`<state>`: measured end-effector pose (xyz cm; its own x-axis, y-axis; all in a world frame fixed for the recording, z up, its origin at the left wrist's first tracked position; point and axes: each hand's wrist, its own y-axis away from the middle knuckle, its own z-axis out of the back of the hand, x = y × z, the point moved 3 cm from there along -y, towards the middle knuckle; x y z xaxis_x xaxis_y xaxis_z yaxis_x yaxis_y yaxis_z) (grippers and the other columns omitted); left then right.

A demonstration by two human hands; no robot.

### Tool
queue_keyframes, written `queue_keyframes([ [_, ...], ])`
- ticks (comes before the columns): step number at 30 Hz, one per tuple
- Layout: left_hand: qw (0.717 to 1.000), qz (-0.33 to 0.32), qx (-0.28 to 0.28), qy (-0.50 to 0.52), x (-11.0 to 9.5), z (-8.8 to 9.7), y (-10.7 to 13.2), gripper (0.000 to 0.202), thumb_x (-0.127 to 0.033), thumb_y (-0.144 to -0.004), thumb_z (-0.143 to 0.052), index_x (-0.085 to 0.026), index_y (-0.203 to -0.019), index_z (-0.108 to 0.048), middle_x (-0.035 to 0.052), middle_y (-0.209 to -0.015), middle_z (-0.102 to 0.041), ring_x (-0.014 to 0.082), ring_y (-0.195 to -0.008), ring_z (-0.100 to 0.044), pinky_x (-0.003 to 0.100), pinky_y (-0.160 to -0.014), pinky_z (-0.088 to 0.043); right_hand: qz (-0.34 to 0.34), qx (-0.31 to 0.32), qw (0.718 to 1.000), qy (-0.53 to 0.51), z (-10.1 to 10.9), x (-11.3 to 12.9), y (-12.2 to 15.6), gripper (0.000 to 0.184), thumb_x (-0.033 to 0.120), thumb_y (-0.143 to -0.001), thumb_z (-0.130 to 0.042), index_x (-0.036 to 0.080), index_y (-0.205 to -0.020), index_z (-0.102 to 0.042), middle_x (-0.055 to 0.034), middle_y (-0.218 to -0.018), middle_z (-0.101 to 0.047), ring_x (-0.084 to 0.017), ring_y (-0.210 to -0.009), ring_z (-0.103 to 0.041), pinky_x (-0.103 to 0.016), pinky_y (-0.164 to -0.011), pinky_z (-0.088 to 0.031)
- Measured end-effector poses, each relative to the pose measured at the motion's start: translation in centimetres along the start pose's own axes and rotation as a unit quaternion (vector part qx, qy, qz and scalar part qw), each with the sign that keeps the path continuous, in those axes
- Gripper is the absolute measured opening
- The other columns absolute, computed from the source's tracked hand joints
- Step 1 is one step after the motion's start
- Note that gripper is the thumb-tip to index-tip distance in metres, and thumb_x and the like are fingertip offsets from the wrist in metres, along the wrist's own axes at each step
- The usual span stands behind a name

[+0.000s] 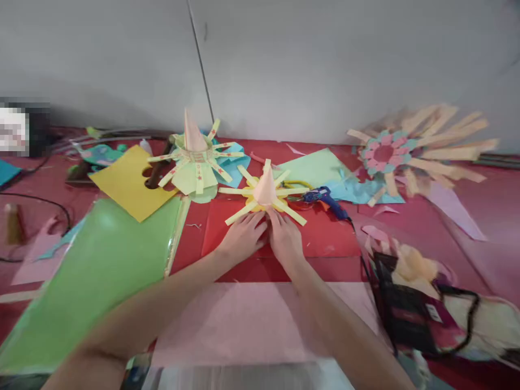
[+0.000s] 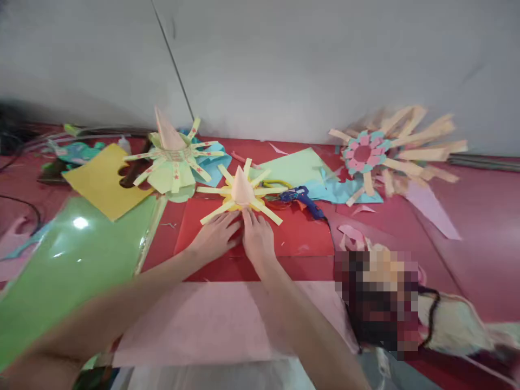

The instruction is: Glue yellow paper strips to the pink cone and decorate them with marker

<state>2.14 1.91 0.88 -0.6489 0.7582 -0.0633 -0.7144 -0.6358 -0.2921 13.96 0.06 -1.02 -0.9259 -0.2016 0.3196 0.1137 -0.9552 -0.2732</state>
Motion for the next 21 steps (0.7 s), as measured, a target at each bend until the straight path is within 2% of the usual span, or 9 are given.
queue_keyframes([
  [2, 1.0, 0.004, 0.019, -0.011, -0.2, 0.5, -0.1, 0.021, -0.02, -0.084, -0.057, -0.014, -0.104, -0.061, 0.0115, -0.117, -0.06, 0.0228, -0.103, -0.061, 0.035, -0.09, -0.048, 0.015, -0.044, 0.998, -0.042, 1.1, 0.1, 0.0, 0.04, 0.009, -0.085, -0.039, 0.014, -0.123, -0.051, -0.0121, -0.124, -0.059, -0.024, -0.103, -0.061, -0.035, -0.078, -0.054],
  [5, 0.999, 0.033, 0.004, -0.011, 0.2, 2.3, -0.9, 0.015, -0.021, -0.089, -0.05, -0.017, -0.098, -0.062, 0.0081, -0.113, -0.062, 0.0202, -0.096, -0.062, 0.033, -0.085, -0.05, -0.009, -0.136, 0.988, -0.074, 3.4, -1.3, 0.1, 0.034, 0.012, -0.086, -0.04, 0.017, -0.117, -0.054, -0.0119, -0.121, -0.059, -0.02, -0.109, -0.057, -0.031, -0.081, -0.052],
  [8, 0.993, 0.09, -0.08, 0.008, 1.7, 5.3, -2.5, 0.014, -0.023, -0.091, -0.049, -0.017, -0.092, -0.061, 0.0068, -0.103, -0.063, 0.0189, -0.09, -0.063, 0.031, -0.078, -0.05, -0.074, -0.24, 0.966, -0.061, 6.4, -4.8, 0.4, 0.027, 0.016, -0.086, -0.04, 0.017, -0.105, -0.06, -0.0114, -0.103, -0.063, -0.021, -0.099, -0.058, -0.036, -0.085, -0.048],
  [10, 0.983, 0.121, -0.138, 0.03, 2.9, 7.1, -3.8, 0.011, -0.023, -0.09, -0.05, -0.019, -0.094, -0.06, 0.0058, -0.102, -0.061, 0.0183, -0.093, -0.061, 0.029, -0.079, -0.048, -0.157, -0.27, 0.95, -0.019, 7.8, -7.6, 0.7, 0.025, 0.018, -0.085, -0.042, 0.014, -0.1, -0.062, -0.0128, -0.097, -0.064, -0.024, -0.095, -0.057, -0.041, -0.085, -0.046],
  [12, 0.967, 0.152, -0.194, 0.065, 4.0, 8.0, -5.0, 0.011, -0.023, -0.088, -0.054, -0.019, -0.098, -0.058, 0.0054, -0.103, -0.06, 0.0177, -0.097, -0.059, 0.028, -0.081, -0.047, -0.242, -0.265, 0.933, 0.02, 8.5, -10.0, 1.1, 0.026, 0.021, -0.082, -0.046, 0.013, -0.1, -0.064, -0.0137, -0.095, -0.064, -0.027, -0.094, -0.056, -0.046, -0.087, -0.043],
  [14, 0.951, 0.184, -0.223, 0.112, 4.8, 7.9, -6.2, 0.015, -0.023, -0.085, -0.059, -0.019, -0.099, -0.058, 0.0047, -0.103, -0.058, 0.0165, -0.096, -0.058, 0.027, -0.081, -0.046, -0.321, -0.231, 0.918, 0.033, 8.4, -11.6, 1.3, 0.033, 0.029, -0.08, -0.052, 0.012, -0.106, -0.064, -0.0164, -0.103, -0.063, -0.031, -0.099, -0.054, -0.05, -0.087, -0.041],
  [17, 0.933, 0.228, -0.212, 0.182, 5.4, 6.4, -7.9, 0.01, -0.022, -0.082, -0.062, -0.019, -0.092, -0.06, 0.0025, -0.097, -0.059, 0.0128, -0.082, -0.059, 0.024, -0.073, -0.046, -0.393, -0.151, 0.906, 0.033, 7.4, -12.5, 1.2, 0.048, 0.043, -0.077, -0.057, 0.012, -0.113, -0.062, -0.0197, -0.112, -0.059, -0.038, -0.106, -0.05, -0.054, -0.086, -0.039],
  [19, 0.93, 0.242, -0.192, 0.2, 5.2, 5.6, -8.9, 0.001, -0.02, -0.082, -0.061, -0.019, -0.083, -0.062, 0.0011, -0.088, -0.061, 0.0126, -0.078, -0.058, 0.024, -0.071, -0.044, -0.408, -0.118, 0.905, 0.031, 6.9, -12.6, 0.9, 0.05, 0.047, -0.076, -0.057, 0.013, -0.112, -0.063, -0.0199, -0.112, -0.058, -0.039, -0.108, -0.048, -0.054, -0.086, -0.038],
  [21, 0.93, 0.245, -0.183, 0.204, 4.9, 5.3, -9.5, 0.007, -0.018, -0.083, -0.059, -0.019, -0.078, -0.062, 0.0002, -0.081, -0.062, 0.0129, -0.076, -0.057, 0.024, -0.07, -0.042, -0.409, -0.109, 0.906, 0.027, 6.7, -12.7, 0.7, 0.047, 0.047, -0.076, -0.056, 0.015, -0.108, -0.065, -0.019, -0.11, -0.058, -0.038, -0.107, -0.048, -0.052, -0.085, -0.038],
])
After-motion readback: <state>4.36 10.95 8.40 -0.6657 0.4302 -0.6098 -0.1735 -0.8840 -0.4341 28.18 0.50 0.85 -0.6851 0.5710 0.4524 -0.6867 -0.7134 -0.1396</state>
